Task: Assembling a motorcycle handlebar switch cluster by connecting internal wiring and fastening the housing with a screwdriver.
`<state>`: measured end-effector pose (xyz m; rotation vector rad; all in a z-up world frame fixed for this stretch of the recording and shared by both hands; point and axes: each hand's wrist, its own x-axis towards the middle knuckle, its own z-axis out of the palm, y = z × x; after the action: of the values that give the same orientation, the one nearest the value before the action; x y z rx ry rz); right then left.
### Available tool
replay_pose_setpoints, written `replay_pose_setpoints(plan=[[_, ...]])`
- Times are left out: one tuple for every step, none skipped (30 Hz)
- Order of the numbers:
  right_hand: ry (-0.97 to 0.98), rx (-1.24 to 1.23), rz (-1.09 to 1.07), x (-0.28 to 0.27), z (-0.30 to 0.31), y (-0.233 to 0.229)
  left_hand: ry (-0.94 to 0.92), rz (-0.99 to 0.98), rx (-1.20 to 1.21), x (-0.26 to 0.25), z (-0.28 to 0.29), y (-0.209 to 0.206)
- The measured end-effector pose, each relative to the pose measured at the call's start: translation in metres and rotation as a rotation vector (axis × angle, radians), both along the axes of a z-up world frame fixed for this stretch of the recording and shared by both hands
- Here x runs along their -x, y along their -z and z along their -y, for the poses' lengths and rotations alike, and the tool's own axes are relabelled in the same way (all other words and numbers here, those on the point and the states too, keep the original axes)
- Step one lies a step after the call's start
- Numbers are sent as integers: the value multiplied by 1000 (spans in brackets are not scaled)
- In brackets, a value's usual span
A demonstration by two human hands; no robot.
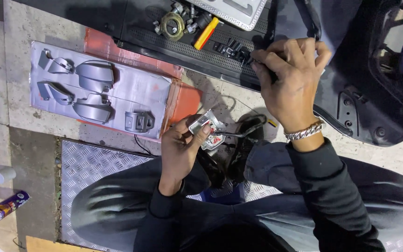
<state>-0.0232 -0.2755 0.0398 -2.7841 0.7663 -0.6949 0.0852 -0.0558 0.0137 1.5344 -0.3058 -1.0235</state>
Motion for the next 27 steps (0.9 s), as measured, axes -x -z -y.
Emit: replay_pose_setpoints(plan=[[-1, 0, -3, -1, 0, 1, -1, -3, 0, 0, 0, 1], [-15, -13, -7, -1, -1, 1, -3, -25, 14, 0, 0, 2], [-29, -27, -9, -2, -1, 2, -5, -45, 27, -1, 0, 2], [-30, -27, -10, -3, 0, 2, -6, -46, 27, 0, 0, 3], [-46, 7, -33, -4, 0, 2, -13, -46, 26, 0, 0, 3], [-63, 41, -56, -5, 1, 2, -20, -45, 25, 0, 0, 3], [-66, 41, -56, -6, 0, 1, -23, -45, 25, -1, 1, 2], [-66, 75, -86, -8, 0, 0, -20, -19, 21, -1, 1, 1], [-65, 110, -118, -9, 0, -2, -16, 5, 18, -2, 2, -1], [-66, 111, -119, -9, 0, -2, -17, 4, 18, -2, 2, -1], [-66, 138, -140, -10, 0, -3, -12, 15, 15, -2, 2, -2], [-65, 165, -161, -10, 1, -4, -7, 25, 12, -3, 2, -3], [-69, 166, -160, -10, 1, -3, -10, 26, 12, -3, 2, -3], [-75, 179, -171, -9, 2, -3, -6, 46, 14, -3, 1, -3], [-79, 193, -184, -8, 2, -3, 0, 65, 17, -3, 2, -4], [-81, 194, -185, -8, 3, -2, -1, 64, 18, -3, 2, -3], [-94, 190, -188, -8, 3, -1, 1, 75, 1, -3, 2, -3], [-106, 186, -190, -8, 4, -1, 4, 86, -17, -3, 2, -2], [-106, 186, -191, -9, 4, -2, 5, 85, -16, -3, 2, -2], [-120, 187, -185, -11, 3, -2, 0, 61, -6, -3, 2, -1], [-136, 187, -177, -13, 3, -3, -7, 39, 5, -3, 1, -1], [-138, 188, -177, -15, 2, -1, -8, 39, 5, -3, 1, -1], [-124, 231, -167, -17, 2, 2, -21, 15, 6, -3, 1, -1], [-110, 273, -157, -20, 1, 4, -33, -10, 7, -4, 1, -1], [-114, 273, -156, -21, 1, 4, -36, -9, 7, -4, 0, -1], [-114, 278, -160, -21, 1, 4, -34, 7, 17, -5, 0, 0], [-113, 281, -167, -21, 1, 4, -30, 20, 26, -4, -1, 0]])
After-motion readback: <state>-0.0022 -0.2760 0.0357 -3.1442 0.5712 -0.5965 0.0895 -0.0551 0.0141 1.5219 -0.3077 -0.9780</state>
